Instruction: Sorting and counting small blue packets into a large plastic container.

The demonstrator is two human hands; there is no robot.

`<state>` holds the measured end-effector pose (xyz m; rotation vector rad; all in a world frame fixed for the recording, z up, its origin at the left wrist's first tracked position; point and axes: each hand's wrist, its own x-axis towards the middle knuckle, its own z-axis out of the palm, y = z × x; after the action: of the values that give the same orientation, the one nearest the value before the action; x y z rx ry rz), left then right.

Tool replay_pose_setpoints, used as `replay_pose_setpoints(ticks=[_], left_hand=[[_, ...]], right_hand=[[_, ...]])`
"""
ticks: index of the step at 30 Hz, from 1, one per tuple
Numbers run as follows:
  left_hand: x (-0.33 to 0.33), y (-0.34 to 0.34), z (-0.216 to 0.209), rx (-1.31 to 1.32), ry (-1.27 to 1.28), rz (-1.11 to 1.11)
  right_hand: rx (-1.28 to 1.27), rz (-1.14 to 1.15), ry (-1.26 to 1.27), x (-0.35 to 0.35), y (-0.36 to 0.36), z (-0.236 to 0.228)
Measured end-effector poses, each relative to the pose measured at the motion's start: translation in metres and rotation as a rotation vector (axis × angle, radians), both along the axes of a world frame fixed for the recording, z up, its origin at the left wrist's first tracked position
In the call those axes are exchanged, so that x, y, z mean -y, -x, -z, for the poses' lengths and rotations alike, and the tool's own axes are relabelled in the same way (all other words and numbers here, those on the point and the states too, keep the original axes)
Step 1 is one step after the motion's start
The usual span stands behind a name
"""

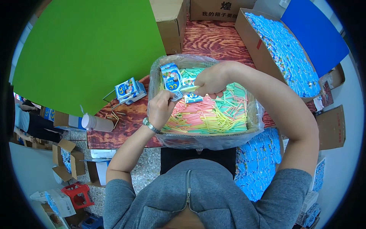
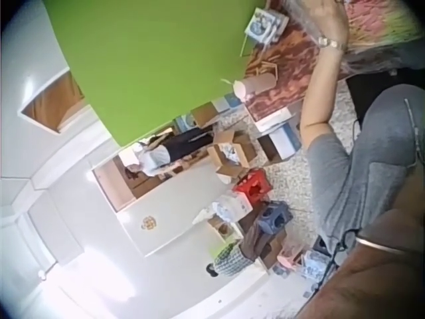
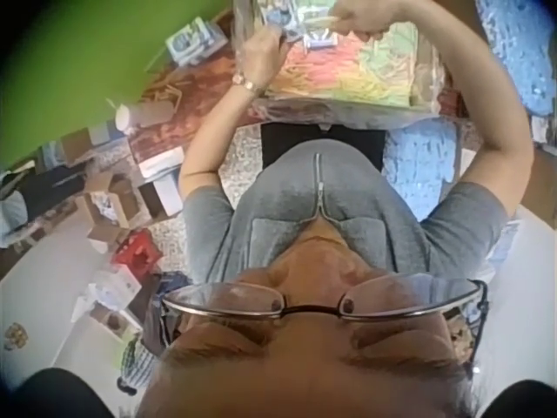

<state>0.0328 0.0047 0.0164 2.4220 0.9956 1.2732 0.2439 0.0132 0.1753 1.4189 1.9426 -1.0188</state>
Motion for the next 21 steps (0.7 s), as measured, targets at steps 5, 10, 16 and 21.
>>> replay_pose_setpoints(ticks=[5, 10, 16, 21], left_hand=[[0.0, 0.001, 0.002, -0.143, -0.037, -0.005], [-0.002, 0.001, -0.001, -0.023, 0.139, 0.057], [-0.011, 0.01, -0.004, -0.019, 0.359, 0.11], [-0.023, 0.002, 0.014, 0.074, -0.071, -0.212]], right_hand=[[0.123, -0.265, -0.263, -0.001, 0.03, 0.0], [-0.141, -0.262, -0.592, 0.003, 0.021, 0.002], [-0.641, -0.093, -0.838, -0.005, 0.011, 0.053], [-0.678, 0.12, -0.943, -0.053, 0.02, 0.134]])
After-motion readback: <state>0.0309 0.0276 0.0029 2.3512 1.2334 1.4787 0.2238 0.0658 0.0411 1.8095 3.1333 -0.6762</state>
